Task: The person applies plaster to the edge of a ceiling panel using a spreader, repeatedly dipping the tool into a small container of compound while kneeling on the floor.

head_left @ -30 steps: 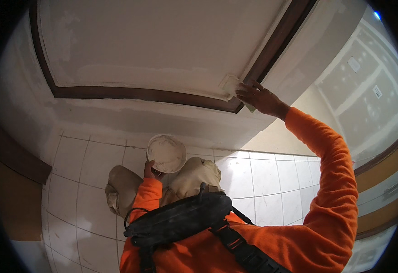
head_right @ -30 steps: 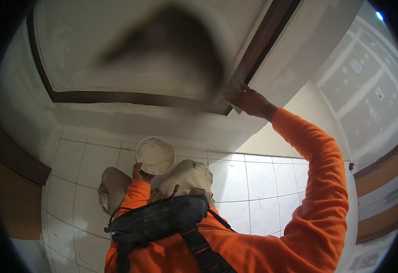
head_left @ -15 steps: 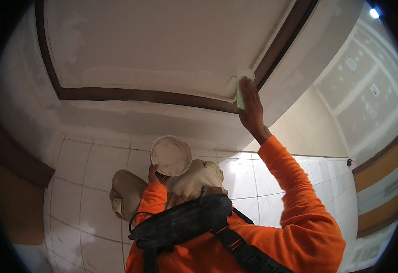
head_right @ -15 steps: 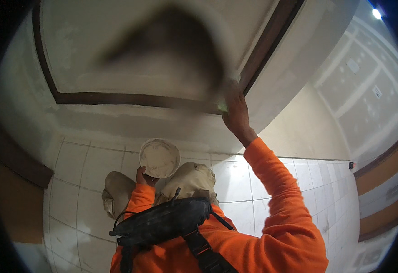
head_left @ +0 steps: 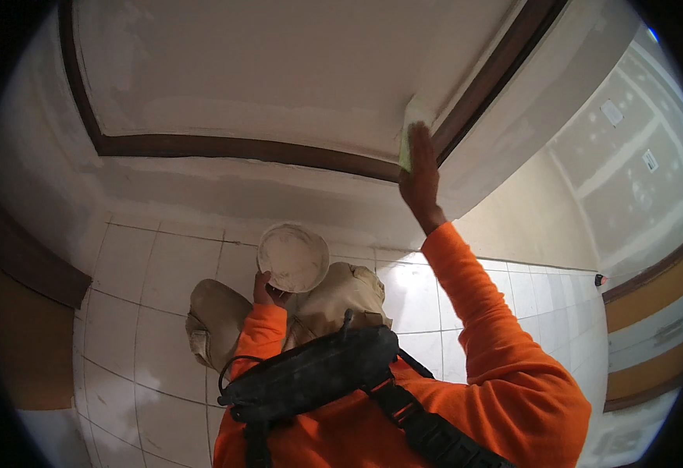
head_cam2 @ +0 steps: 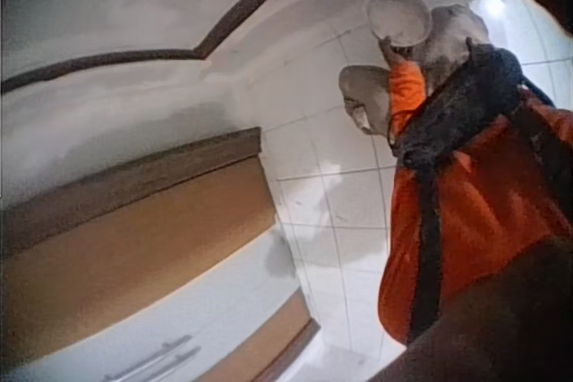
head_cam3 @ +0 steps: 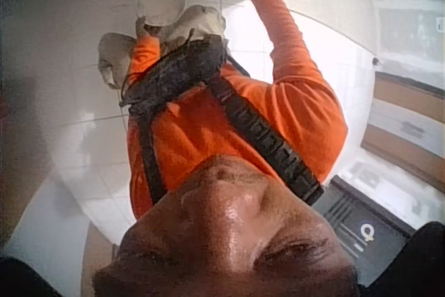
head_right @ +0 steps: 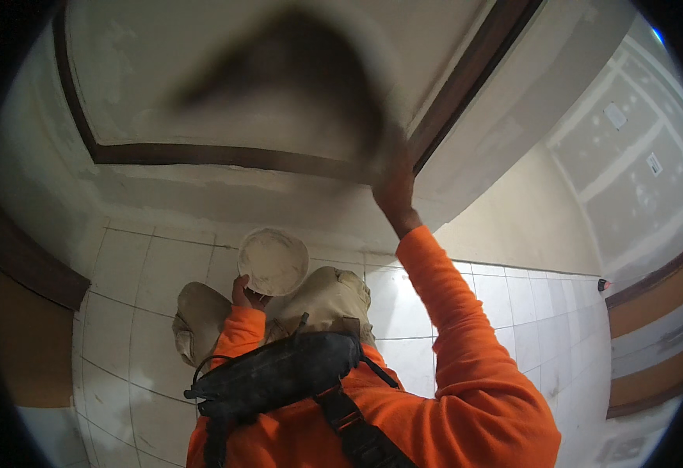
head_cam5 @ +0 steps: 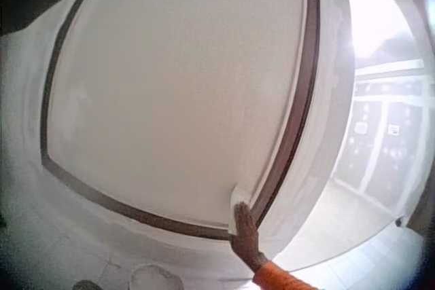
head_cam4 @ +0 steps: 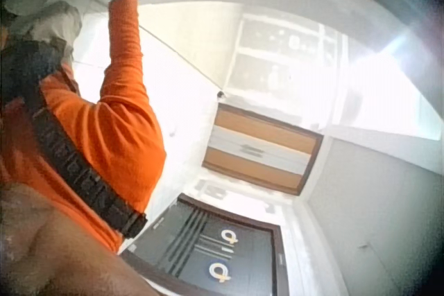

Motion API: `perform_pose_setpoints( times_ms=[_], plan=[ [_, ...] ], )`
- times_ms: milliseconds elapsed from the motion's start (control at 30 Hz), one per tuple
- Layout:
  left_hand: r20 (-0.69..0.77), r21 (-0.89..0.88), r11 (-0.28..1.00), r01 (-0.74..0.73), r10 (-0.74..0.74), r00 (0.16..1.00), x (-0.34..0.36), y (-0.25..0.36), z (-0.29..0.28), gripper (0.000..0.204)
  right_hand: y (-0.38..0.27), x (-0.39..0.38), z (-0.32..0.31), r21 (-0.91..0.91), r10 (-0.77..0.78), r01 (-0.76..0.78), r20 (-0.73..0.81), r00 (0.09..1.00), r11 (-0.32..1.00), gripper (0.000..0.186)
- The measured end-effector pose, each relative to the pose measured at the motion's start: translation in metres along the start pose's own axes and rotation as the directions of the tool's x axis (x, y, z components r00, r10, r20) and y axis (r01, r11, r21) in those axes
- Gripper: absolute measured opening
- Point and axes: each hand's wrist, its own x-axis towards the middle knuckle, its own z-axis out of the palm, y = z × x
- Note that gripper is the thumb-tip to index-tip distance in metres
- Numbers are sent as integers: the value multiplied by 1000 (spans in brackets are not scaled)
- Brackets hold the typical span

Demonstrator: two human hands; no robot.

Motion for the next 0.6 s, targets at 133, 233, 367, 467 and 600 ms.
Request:
perform_pose_setpoints(
  times_ms=[133,233,367,467,600],
  plan=[
    [16,-42,997,64,-63,998,12,1,-11,63,-2,-45,20,17,60,-62,65,996,998,70],
    [11,-4,1000,28,-28,1000,8,-2,-4,64,1,-69,22,51,120,-127,125,985,991,70],
    [8,-2,999,54,-54,999,11,-1,-11,64,0,-77,17,118,124,-143,157,980,983,66],
    [40,-17,998,53,-52,998,14,-3,-13,65,-1,-77,19,164,167,-191,153,974,968,60],
    [-23,22,998,57,-57,998,11,-2,-7,67,-5,-80,16,193,231,-254,132,964,948,48]
  ],
)
